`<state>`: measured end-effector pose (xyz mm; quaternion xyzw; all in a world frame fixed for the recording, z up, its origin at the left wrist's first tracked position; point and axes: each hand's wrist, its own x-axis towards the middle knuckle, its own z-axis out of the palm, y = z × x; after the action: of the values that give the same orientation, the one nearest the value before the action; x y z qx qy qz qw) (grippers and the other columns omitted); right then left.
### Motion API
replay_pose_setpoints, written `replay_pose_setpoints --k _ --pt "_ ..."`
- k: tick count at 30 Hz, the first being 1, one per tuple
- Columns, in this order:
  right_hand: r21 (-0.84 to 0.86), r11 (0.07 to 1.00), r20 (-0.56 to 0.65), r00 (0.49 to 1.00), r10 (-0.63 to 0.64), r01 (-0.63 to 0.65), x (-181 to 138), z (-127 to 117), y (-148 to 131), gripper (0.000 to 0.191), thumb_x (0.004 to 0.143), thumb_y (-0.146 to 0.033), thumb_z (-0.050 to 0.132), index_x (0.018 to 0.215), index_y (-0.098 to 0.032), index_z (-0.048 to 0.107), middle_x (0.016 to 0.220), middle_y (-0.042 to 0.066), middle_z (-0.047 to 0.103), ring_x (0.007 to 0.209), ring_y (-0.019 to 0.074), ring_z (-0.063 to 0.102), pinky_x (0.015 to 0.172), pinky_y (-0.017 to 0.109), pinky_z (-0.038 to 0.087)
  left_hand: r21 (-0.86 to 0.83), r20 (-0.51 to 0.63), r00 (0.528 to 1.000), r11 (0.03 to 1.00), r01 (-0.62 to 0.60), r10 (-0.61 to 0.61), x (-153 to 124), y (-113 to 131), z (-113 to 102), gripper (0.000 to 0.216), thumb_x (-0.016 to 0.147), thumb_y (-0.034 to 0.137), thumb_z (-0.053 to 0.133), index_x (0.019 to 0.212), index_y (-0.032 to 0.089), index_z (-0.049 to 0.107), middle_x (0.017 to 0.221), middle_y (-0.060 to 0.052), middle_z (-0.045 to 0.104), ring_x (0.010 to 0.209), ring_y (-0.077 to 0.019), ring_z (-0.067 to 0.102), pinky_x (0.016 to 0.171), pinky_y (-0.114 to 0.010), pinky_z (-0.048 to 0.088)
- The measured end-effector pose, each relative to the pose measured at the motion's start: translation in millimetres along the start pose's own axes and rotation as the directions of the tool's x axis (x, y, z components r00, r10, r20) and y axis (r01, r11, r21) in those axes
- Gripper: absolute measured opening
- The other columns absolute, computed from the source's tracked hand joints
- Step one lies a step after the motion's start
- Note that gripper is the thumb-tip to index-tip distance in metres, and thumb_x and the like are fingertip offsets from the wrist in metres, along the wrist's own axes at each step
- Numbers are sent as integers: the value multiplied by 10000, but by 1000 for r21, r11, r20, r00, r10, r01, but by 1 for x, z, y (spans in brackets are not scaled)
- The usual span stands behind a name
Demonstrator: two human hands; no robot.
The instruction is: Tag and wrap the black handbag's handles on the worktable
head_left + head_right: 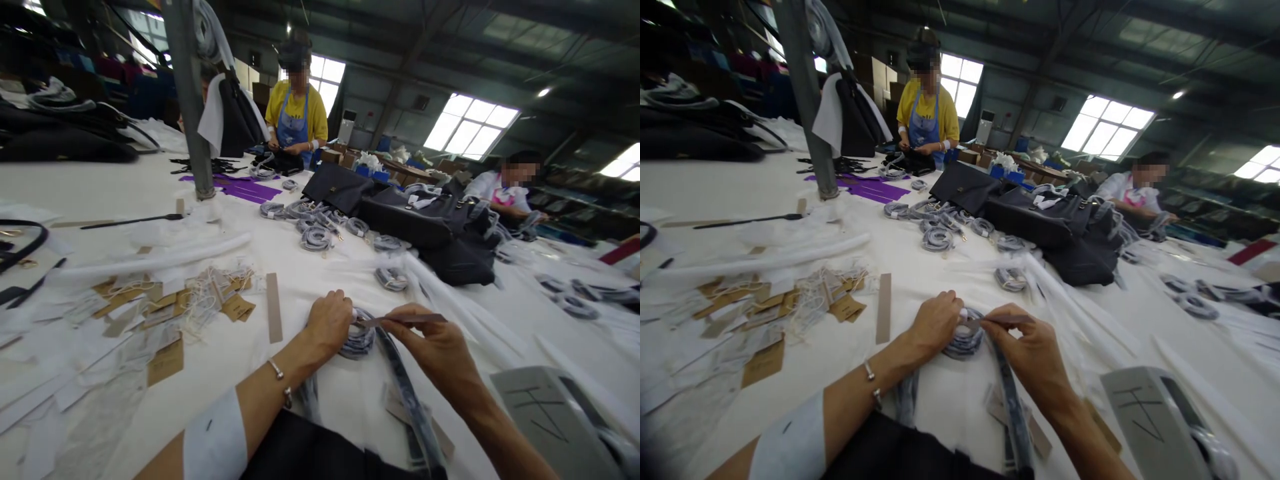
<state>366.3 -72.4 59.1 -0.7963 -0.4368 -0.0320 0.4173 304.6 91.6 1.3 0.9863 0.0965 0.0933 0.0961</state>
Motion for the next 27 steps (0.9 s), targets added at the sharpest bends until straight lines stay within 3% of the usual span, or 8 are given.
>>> replay_pose_setpoints --k 4,7,11,15,21,25,27 --pt "-26 998 155 987 -45 50 1 8 8 65 796 -264 664 762 -228 706 722 -5 684 678 164 640 652 266 511 15 -4 1000 1000 -6 6 0 -1 -3 146 903 184 456 953 151 589 991 -93 592 959 -228 566 771 -340 506" --pt "-90 982 129 979 -156 169 4 24 18 63 788 -195 654 754 -228 696 773 19 673 746 186 630 722 318 516 42 3 1000 999 -12 12 -1 2 -10 147 904 150 444 961 149 580 999 -94 591 968 -231 565 768 -341 505" --pt "-274 905 100 946 -309 325 8 40 31 186 737 -50 606 767 -215 687 1019 79 663 958 259 594 860 439 479 67 -60 998 997 -24 28 -1 10 -19 163 912 143 434 1000 151 571 1007 -94 586 969 -233 562 781 -350 500" --pt "-302 883 135 933 -333 359 12 50 38 389 666 52 466 918 -187 641 1202 114 596 1099 250 563 919 406 484 64 -90 995 997 -31 36 -1 14 -21 192 899 122 437 1040 133 566 1001 -102 591 956 -233 565 786 -346 499" --pt "-216 896 118 921 -372 389 10 52 46 298 789 -66 440 1031 -212 533 1011 90 632 951 224 621 805 362 527 -88 -46 999 996 -17 13 -5 4 -26 207 841 169 469 992 162 610 996 -86 609 960 -222 575 815 -327 504" --pt "-242 866 120 899 -420 437 4 48 82 400 819 -248 530 1215 -297 492 1072 108 644 962 288 641 797 435 527 -280 60 997 960 -27 45 -3 -6 -39 325 860 393 449 1000 170 640 997 -99 653 946 -236 607 801 -337 516" --pt "-207 831 136 857 -498 516 6 54 101 474 775 -297 568 1241 -368 512 1070 128 654 952 313 651 760 454 518 -399 165 986 913 77 -11 2 -12 -40 424 883 479 369 1011 189 650 995 -101 676 915 -244 627 770 -355 522"
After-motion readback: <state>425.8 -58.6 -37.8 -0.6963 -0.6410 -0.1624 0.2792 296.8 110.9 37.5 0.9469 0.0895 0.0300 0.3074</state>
